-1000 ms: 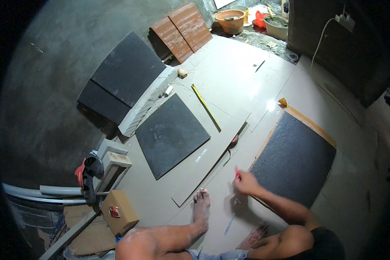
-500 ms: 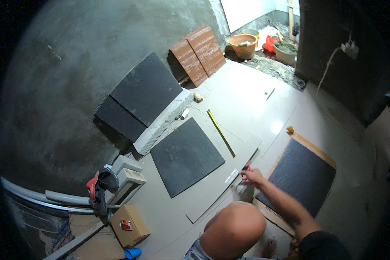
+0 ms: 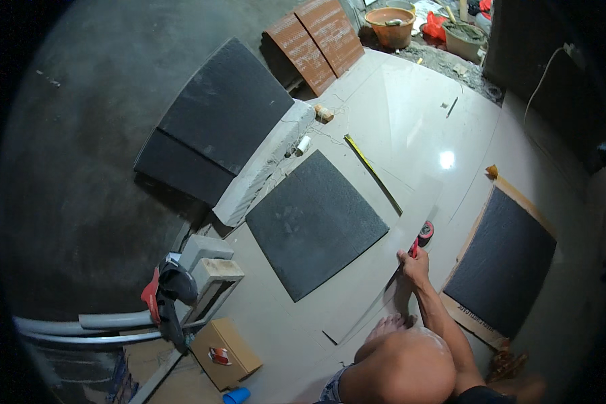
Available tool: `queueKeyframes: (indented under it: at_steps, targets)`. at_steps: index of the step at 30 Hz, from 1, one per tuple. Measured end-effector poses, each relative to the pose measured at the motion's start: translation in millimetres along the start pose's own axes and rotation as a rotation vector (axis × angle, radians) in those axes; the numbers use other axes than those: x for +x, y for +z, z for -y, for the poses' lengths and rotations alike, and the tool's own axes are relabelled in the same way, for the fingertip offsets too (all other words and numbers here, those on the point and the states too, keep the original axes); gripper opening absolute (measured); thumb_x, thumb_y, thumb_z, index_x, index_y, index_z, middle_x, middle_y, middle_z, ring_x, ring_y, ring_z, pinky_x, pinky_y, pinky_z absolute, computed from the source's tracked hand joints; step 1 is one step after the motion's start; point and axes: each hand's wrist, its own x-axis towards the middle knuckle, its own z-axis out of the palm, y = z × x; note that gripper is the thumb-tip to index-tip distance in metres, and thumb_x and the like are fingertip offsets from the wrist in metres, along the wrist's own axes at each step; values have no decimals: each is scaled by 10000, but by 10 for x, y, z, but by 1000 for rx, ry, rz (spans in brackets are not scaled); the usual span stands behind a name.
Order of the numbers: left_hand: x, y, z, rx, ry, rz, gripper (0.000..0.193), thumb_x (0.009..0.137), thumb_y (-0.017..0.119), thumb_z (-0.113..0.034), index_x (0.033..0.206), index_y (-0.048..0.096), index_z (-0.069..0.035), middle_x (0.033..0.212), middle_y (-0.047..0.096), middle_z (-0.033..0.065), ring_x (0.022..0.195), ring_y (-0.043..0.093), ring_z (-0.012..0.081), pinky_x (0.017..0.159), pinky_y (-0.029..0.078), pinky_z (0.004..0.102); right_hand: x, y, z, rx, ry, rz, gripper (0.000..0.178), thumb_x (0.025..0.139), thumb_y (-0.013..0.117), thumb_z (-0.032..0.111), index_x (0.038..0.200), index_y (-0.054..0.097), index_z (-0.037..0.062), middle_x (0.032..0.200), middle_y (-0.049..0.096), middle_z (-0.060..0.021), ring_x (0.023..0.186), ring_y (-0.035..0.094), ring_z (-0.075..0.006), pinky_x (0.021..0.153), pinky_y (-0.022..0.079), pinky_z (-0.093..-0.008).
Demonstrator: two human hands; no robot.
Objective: The person measures and marks a dark rectangular tile using a tape measure, a straightedge, and a red marker. They wipe the tile with a cloth, reposition it, and repeat the measuring and marking process on different sides.
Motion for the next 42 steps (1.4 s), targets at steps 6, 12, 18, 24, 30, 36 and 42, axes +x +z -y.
queueKeyframes:
  at_steps: [6, 12, 18, 24, 30, 36, 42]
  targets:
    - [-398, -829, 489, -21, -277, 312, 312, 938, 701, -312, 1082, 704, -35, 909, 745, 137, 851, 707, 224, 762, 559, 394, -92, 568, 222, -263, 16, 47, 284, 854, 780, 199, 784, 577, 13, 647, 550, -23, 631, 485, -126, 595, 427, -353]
    - [-622, -1376, -78, 480, -424, 478, 309, 934, 709, -312, 1068, 699, -34, 866, 749, 136, 803, 718, 218, 727, 566, 390, -341, 1165, 175, -291, 0, 197, 280, 856, 773, 214, 807, 621, -16, 630, 582, -116, 596, 537, -214, 618, 466, -403]
    - [210, -1033, -1299, 797, 500, -781, 1282, 654, 928, -638, 1526, 281, 42, 1309, 594, 284, 1217, 619, 415, 1066, 508, 479, -693, 1632, 121, -388, -14, 388, 289, 846, 795, 253, 944, 729, -11, 784, 711, -219, 709, 694, -339, 710, 533, -444]
    - [599, -620, -1303, 534, 481, -1165, 917, 662, 803, -131, 1438, 371, 99, 1336, 517, 349, 1255, 538, 508, 1111, 457, 501, -830, 1890, -24, -483, 10, 551, 340, 854, 820, 276, 828, 662, -24, 664, 629, -160, 605, 572, -247, 633, 491, -429]
    - [580, -642, -1170, 456, 491, -1221, 881, 698, 819, -226, 1399, 402, 109, 1253, 574, 352, 1155, 597, 509, 1033, 491, 530, -777, 1563, 187, -650, -380, 298, 270, 845, 807, 258, 953, 739, 20, 898, 701, -175, 789, 694, -349, 744, 564, -446]
    - [495, -606, -1223, 465, 330, -1185, 943, 744, 828, -319, 1388, 353, 178, 1234, 585, 370, 1141, 625, 503, 1014, 510, 522, -43, 394, 806, -1273, -571, -298, 708, 740, 868, 333, 1341, 588, 87, 1344, 542, -227, 1271, 531, -409, 956, 548, -496]
    - [443, -516, -1334, 511, 317, -1225, 938, 770, 812, -325, 1391, 342, 197, 1191, 624, 366, 1074, 661, 514, 987, 531, 547, 495, -279, 999, -1401, -260, -77, 683, 714, 876, 386, 1270, 618, 85, 1203, 564, -205, 1157, 584, -392, 913, 560, -509]
